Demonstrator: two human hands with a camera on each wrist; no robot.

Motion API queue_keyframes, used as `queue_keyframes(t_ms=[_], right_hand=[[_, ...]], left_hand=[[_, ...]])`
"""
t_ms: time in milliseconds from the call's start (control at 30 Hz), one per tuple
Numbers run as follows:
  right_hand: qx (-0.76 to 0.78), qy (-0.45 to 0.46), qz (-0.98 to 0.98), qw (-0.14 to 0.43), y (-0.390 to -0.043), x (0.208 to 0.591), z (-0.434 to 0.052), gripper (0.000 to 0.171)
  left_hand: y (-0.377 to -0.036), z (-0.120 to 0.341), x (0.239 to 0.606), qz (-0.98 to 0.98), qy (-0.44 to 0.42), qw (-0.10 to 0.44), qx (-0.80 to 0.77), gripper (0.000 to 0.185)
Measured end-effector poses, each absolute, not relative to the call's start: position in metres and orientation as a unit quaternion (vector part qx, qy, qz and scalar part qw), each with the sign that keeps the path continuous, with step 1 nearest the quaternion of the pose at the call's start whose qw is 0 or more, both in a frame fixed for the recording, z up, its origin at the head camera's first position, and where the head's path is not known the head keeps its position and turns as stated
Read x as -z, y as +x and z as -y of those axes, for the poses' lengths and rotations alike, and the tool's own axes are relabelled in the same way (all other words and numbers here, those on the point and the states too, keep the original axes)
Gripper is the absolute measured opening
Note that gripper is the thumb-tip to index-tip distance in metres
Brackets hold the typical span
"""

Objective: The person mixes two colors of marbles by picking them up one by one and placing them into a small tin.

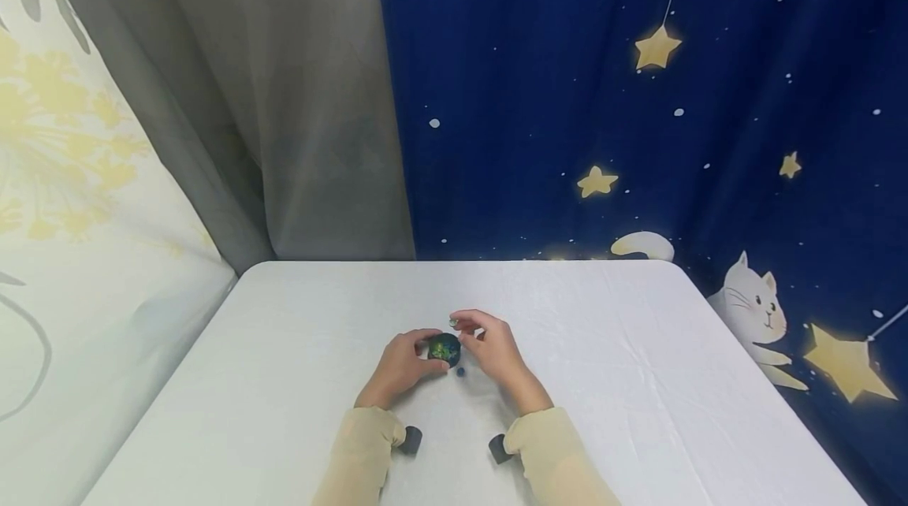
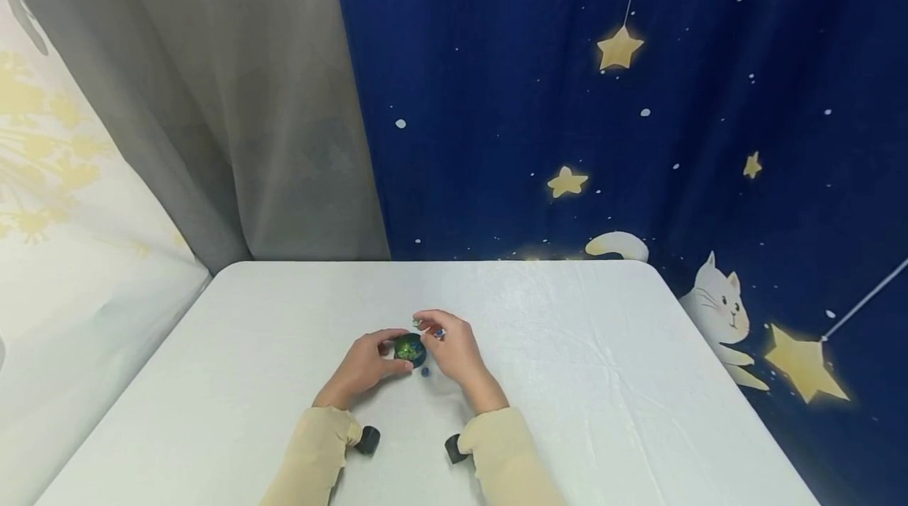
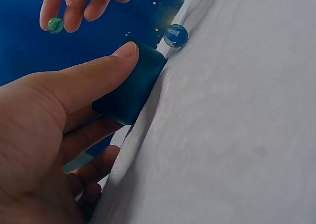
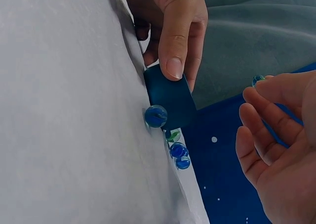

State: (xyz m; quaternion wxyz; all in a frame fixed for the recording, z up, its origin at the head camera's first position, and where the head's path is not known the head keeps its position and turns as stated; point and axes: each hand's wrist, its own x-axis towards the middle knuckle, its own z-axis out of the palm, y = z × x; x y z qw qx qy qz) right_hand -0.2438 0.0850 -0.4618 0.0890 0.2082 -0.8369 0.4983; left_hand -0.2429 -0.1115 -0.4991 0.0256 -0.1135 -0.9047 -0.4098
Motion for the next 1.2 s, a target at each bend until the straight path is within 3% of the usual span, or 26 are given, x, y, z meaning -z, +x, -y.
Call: queue_keyframes(t_ms=[533,1200], right_hand=[[-0.502,0.211,0.833,0.097,-0.2434,0.462,-0.0839,0.034],[-0.497,0.191,0.84,0.102,-0.2451,0.4631,-0.0881,0.02]], left_hand=[[-0.2404,0.1105,0.4966,0.898,-0.125,0.033,0.42,0.056],[-0.2414,0.111,0.4989,0.903,-0.113,0.023,0.415,0.059]])
